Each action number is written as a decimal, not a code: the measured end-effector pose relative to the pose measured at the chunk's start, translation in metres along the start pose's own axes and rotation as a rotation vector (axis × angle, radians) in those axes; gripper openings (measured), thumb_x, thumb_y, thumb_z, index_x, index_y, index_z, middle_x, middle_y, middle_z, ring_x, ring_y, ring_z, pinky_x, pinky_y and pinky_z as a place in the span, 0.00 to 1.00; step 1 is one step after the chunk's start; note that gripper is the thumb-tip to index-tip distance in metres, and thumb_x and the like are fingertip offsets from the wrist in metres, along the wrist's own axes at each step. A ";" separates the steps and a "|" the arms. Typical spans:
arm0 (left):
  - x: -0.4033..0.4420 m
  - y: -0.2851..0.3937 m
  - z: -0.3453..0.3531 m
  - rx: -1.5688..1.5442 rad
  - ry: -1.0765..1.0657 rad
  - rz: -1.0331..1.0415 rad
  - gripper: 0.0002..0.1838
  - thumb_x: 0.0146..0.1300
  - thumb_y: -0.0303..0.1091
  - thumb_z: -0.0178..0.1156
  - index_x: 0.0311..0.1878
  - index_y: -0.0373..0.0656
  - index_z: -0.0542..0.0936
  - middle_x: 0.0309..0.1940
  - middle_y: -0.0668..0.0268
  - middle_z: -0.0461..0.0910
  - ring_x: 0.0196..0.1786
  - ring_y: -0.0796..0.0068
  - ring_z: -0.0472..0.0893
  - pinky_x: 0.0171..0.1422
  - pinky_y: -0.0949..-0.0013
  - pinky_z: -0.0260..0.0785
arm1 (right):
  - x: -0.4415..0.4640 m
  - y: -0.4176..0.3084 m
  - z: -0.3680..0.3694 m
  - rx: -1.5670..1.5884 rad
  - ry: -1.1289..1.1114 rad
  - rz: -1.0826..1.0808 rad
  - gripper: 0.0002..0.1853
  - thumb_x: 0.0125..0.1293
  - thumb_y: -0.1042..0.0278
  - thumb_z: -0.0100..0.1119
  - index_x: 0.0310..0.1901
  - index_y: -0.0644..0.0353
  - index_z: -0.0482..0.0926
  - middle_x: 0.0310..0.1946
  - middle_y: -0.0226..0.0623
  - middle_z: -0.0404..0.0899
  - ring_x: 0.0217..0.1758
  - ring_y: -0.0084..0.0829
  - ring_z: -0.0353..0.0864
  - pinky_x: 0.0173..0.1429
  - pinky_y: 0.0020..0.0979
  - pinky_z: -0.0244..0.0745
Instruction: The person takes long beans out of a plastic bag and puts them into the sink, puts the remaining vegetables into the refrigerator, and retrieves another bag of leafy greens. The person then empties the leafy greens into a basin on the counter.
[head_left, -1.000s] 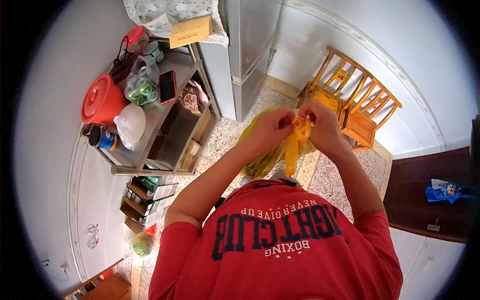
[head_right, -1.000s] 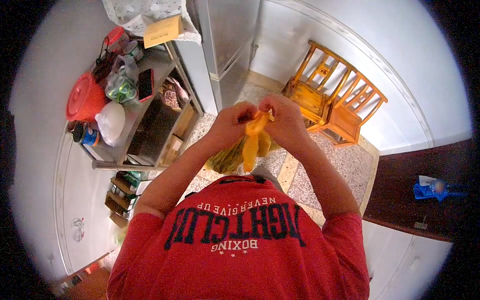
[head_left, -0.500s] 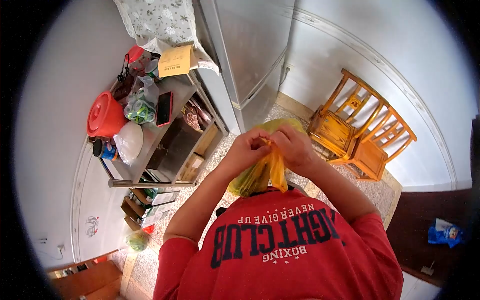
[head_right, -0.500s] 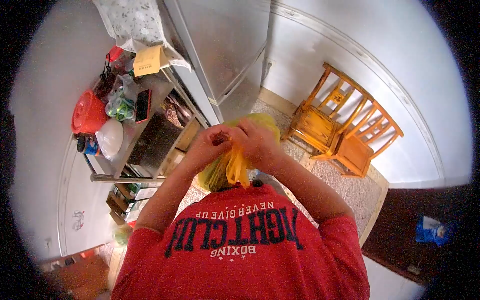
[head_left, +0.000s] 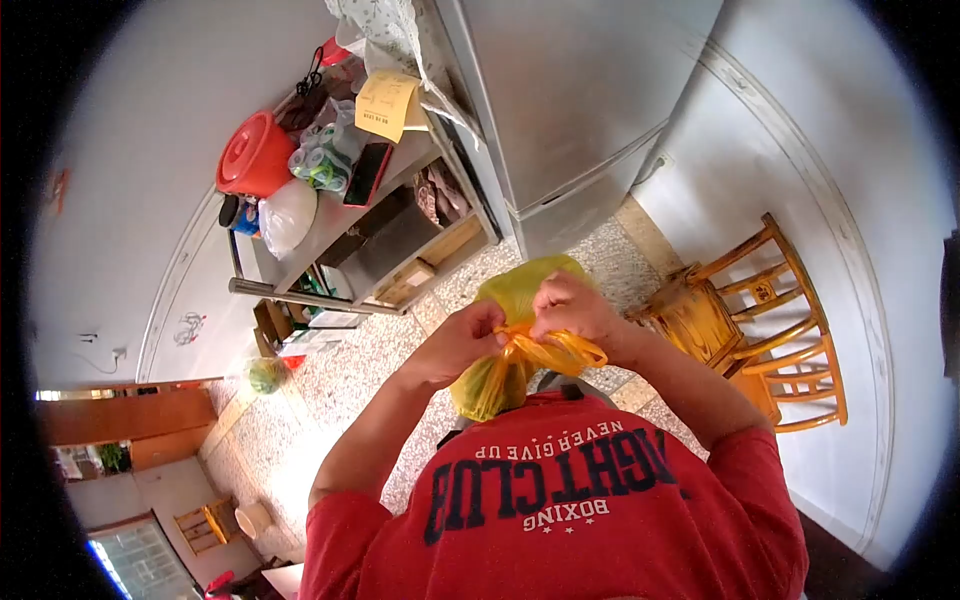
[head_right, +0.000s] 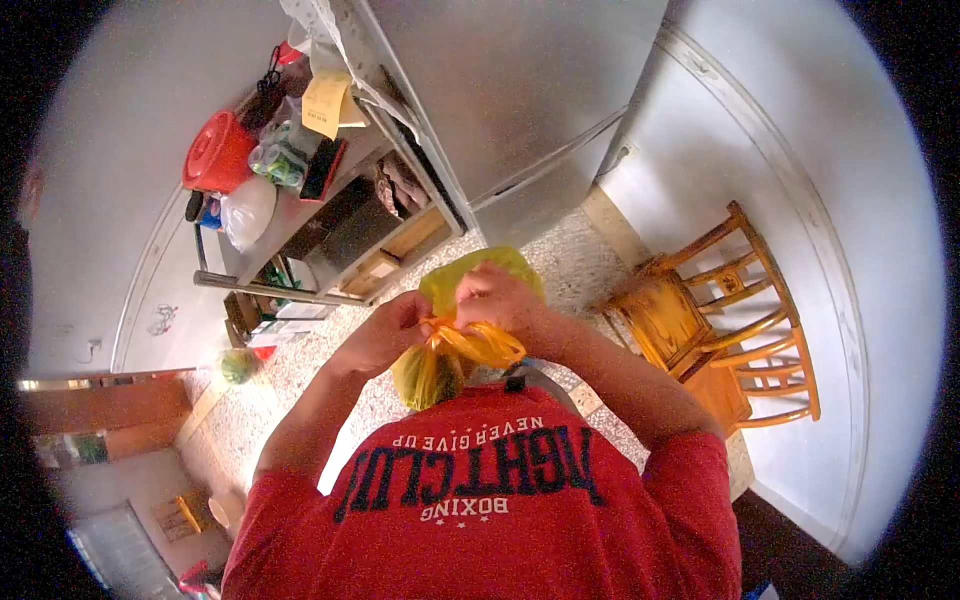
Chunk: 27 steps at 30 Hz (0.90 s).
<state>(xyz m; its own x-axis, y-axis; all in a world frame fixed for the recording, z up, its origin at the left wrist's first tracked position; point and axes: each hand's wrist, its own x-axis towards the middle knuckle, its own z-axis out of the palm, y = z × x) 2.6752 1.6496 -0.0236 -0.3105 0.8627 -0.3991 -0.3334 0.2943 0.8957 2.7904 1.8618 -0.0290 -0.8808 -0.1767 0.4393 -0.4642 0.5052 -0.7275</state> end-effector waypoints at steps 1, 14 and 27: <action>-0.002 -0.001 -0.001 -0.002 0.015 -0.009 0.10 0.62 0.28 0.62 0.38 0.44 0.69 0.36 0.74 0.70 0.41 0.83 0.69 0.47 0.77 0.63 | -0.001 0.006 0.001 0.055 -0.029 -0.001 0.06 0.51 0.67 0.66 0.28 0.54 0.78 0.33 0.35 0.75 0.41 0.39 0.74 0.46 0.36 0.68; -0.029 -0.032 -0.022 0.389 0.511 -0.107 0.14 0.53 0.27 0.66 0.29 0.42 0.67 0.25 0.71 0.67 0.30 0.79 0.68 0.36 0.72 0.65 | -0.031 0.221 0.052 0.756 0.402 1.005 0.06 0.61 0.72 0.61 0.39 0.56 0.77 0.34 0.31 0.77 0.38 0.26 0.77 0.41 0.30 0.75; -0.055 -0.008 -0.030 0.600 0.728 -0.145 0.17 0.48 0.31 0.66 0.34 0.40 0.67 0.25 0.62 0.71 0.29 0.74 0.71 0.35 0.68 0.68 | 0.026 0.385 0.089 1.510 1.133 0.809 0.07 0.48 0.79 0.50 0.28 0.55 0.74 0.19 0.30 0.67 0.27 0.30 0.68 0.43 0.36 0.72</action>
<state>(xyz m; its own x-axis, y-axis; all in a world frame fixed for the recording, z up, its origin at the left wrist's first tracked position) 2.6678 1.5870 -0.0142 -0.8472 0.3930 -0.3576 0.0368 0.7148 0.6984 2.5806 1.9768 -0.3441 -0.7197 0.4734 -0.5079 -0.2980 -0.8713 -0.3899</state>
